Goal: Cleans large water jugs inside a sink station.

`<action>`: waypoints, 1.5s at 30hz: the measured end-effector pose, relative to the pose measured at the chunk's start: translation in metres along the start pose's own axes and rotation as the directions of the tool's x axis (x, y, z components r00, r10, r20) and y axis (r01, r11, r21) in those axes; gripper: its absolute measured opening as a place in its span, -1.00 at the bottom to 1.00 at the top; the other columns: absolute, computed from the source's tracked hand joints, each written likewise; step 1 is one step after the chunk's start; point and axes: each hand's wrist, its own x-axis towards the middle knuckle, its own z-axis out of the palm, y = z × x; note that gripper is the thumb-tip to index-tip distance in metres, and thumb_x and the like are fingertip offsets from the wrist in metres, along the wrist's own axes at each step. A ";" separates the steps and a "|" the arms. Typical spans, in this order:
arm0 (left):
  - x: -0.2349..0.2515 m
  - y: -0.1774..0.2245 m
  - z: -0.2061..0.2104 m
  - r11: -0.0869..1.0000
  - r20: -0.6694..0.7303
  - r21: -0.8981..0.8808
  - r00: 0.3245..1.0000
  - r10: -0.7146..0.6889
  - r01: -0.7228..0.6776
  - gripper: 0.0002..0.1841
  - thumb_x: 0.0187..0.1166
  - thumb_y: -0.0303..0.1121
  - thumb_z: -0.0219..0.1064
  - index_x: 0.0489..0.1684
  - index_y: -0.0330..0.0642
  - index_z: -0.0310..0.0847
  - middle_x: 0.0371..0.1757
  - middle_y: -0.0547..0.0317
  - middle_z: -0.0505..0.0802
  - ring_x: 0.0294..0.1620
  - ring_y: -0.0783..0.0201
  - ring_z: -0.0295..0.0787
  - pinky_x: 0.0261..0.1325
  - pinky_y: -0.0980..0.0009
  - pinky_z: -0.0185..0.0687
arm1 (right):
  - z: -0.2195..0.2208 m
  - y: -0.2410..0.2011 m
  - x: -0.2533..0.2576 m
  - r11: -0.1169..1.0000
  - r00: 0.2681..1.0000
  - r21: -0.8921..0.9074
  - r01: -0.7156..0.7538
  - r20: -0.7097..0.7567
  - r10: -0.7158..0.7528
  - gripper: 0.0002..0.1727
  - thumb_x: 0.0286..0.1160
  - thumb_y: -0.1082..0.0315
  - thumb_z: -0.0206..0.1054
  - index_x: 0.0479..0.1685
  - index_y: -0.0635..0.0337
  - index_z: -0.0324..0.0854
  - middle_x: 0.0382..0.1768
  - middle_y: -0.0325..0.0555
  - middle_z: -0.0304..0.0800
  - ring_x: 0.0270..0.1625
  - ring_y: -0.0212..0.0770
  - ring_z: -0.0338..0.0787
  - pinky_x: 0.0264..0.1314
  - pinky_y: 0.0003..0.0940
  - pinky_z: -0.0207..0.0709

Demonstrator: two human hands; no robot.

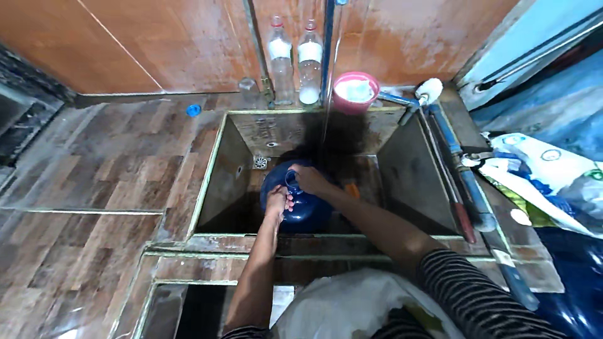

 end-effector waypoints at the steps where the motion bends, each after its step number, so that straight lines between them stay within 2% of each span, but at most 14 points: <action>1: -0.001 -0.002 0.003 0.999 -0.020 -0.054 1.000 -0.003 0.002 -0.78 0.87 -0.44 -0.10 -0.16 -0.30 0.42 -0.66 0.25 0.53 -0.80 0.45 0.43 -0.72 0.59 0.44 | -0.002 0.001 0.002 0.999 0.999 0.005 0.036 0.001 -0.036 -0.58 0.79 0.48 0.00 0.52 0.21 0.52 0.23 0.36 0.77 0.32 0.34 0.74 0.39 0.32 0.51; 6: -0.007 -0.013 0.033 0.975 -0.058 -0.220 0.998 -0.020 0.007 -0.75 0.89 -0.40 -0.19 -0.11 -0.31 0.36 -0.56 0.16 0.60 -0.69 0.34 0.57 -0.56 0.47 0.61 | -0.019 0.013 0.021 0.972 0.974 0.047 0.228 -0.007 -0.228 -0.65 0.75 0.52 0.06 0.32 0.43 0.66 0.36 0.35 0.69 0.49 0.22 0.65 0.63 0.08 0.37; 10: -0.019 -0.013 0.032 0.999 0.025 0.042 0.999 -0.028 0.027 -0.73 0.87 -0.43 -0.11 0.10 -0.47 0.45 -0.37 -0.02 0.76 -0.53 0.24 0.76 -0.43 0.38 0.73 | -0.032 0.034 0.027 0.962 0.969 0.199 0.187 0.123 -0.214 -0.68 0.67 0.45 0.29 0.26 0.49 0.67 0.26 0.38 0.73 0.37 0.16 0.69 0.54 0.04 0.42; 13: -0.032 -0.004 0.021 0.972 -0.052 0.184 0.986 0.160 -0.148 -0.65 0.91 -0.37 -0.12 0.38 -0.47 0.38 -0.03 -0.14 0.72 -0.27 0.21 0.76 -0.25 0.32 0.73 | -0.023 0.040 0.016 0.943 0.990 0.326 0.075 0.092 -0.110 -0.62 0.74 0.33 0.25 0.33 0.44 0.64 0.23 0.32 0.75 0.30 0.08 0.72 0.48 0.01 0.46; 18: -0.029 0.018 0.036 0.778 0.036 0.532 0.927 0.374 -0.335 -0.44 0.86 -0.07 0.04 0.51 -0.42 0.45 0.39 -0.34 0.69 0.44 -0.07 0.62 0.54 -0.06 0.41 | 0.000 0.041 0.001 0.912 0.994 0.401 0.082 -0.098 -0.047 -0.60 0.80 0.26 0.16 0.23 0.48 0.67 0.14 0.38 0.78 0.22 0.14 0.77 0.41 0.06 0.51; 20: -0.014 0.008 0.040 0.658 0.159 0.577 0.857 0.490 -0.483 -0.45 0.84 -0.12 0.10 0.56 -0.44 0.41 0.46 -0.35 0.66 0.54 -0.07 0.57 0.63 -0.02 0.35 | -0.005 0.052 -0.010 0.884 0.988 0.446 0.144 -0.112 -0.105 -0.56 0.86 0.27 0.05 0.28 0.51 0.65 0.23 0.39 0.75 0.33 0.14 0.73 0.50 0.02 0.44; 23: 0.002 -0.008 0.034 0.459 0.370 0.500 0.660 0.654 -0.735 -0.37 0.65 -0.27 0.30 0.59 -0.55 0.30 0.53 -0.45 0.57 0.59 -0.07 0.51 0.65 0.13 0.37 | -0.010 0.063 -0.046 0.848 0.978 0.492 0.198 -0.152 -0.140 -0.45 0.96 0.24 -0.19 0.59 0.47 0.43 0.55 0.36 0.55 0.66 0.13 0.51 0.77 0.00 0.20; 26: 0.008 -0.001 0.019 0.239 0.540 0.536 0.547 0.640 -0.809 -0.16 0.34 -0.15 0.54 0.53 -0.60 0.35 0.51 -0.57 0.55 0.59 -0.31 0.47 0.64 -0.12 0.33 | -0.017 0.085 -0.105 0.880 0.950 0.473 0.050 -0.293 0.103 -0.51 0.90 0.24 0.00 0.56 0.42 0.48 0.50 0.32 0.61 0.59 0.14 0.59 0.70 0.02 0.32; 28: 0.008 0.011 0.017 0.167 0.526 0.649 0.596 0.606 -0.742 -0.24 0.35 -0.15 0.56 0.45 -0.55 0.45 0.37 -0.56 0.66 0.43 -0.40 0.61 0.48 -0.31 0.43 | -0.029 0.112 -0.157 0.913 0.864 0.391 -0.117 -0.414 0.288 -0.55 0.81 0.28 0.11 0.52 0.35 0.55 0.49 0.26 0.62 0.58 0.10 0.59 0.69 -0.03 0.35; 30: 0.008 0.025 0.023 0.163 0.442 0.763 0.690 0.573 -0.625 -0.33 0.40 -0.19 0.54 0.40 -0.49 0.49 0.27 -0.56 0.71 0.30 -0.46 0.68 0.31 -0.45 0.44 | -0.046 0.137 -0.211 0.885 0.698 0.350 -0.308 -0.548 0.460 -0.61 0.73 0.39 0.19 0.45 0.25 0.62 0.47 0.19 0.62 0.50 0.11 0.65 0.57 0.04 0.49; 34: 0.008 0.047 0.051 0.131 0.253 0.925 0.835 0.489 -0.357 -0.30 0.54 -0.06 0.47 0.57 -0.33 0.42 0.30 -0.51 0.72 0.32 -0.51 0.66 0.27 -0.50 0.41 | -0.064 0.195 -0.288 0.773 0.381 0.209 -0.599 -0.775 0.504 -0.71 0.58 0.51 0.31 0.23 0.39 0.67 0.27 0.38 0.70 0.32 0.37 0.73 0.31 0.30 0.61; 38: 0.000 0.061 0.070 0.053 0.147 0.982 0.913 0.381 -0.180 -0.25 0.61 0.15 0.33 0.64 -0.22 0.40 0.29 -0.47 0.75 0.39 -0.45 0.65 0.35 -0.43 0.43 | -0.060 0.209 -0.321 0.636 0.261 0.230 -0.737 -0.771 0.581 -0.63 0.54 0.50 0.33 0.31 0.42 0.62 0.35 0.47 0.61 0.41 0.49 0.62 0.35 0.40 0.52; 41: -0.012 0.075 0.072 -0.020 0.147 0.989 0.962 0.231 -0.147 -0.12 0.56 0.37 0.22 0.62 -0.24 0.45 0.40 -0.47 0.69 0.49 -0.43 0.57 0.44 -0.43 0.36 | -0.045 0.227 -0.340 0.494 0.242 0.283 -0.822 -0.612 0.753 -0.42 0.53 0.35 0.41 0.54 0.36 0.47 0.55 0.56 0.39 0.54 0.61 0.43 0.47 0.55 0.31; 45: -0.002 0.070 0.060 0.058 0.399 0.908 0.899 0.183 -0.415 -0.18 0.57 0.23 0.35 0.58 -0.32 0.44 0.40 -0.44 0.69 0.46 -0.35 0.61 0.50 -0.34 0.39 | -0.028 0.235 -0.353 0.463 0.263 0.236 -0.854 -0.572 0.777 -0.50 0.78 0.25 0.15 0.59 0.32 0.44 0.52 0.58 0.43 0.44 0.65 0.54 0.28 0.62 0.42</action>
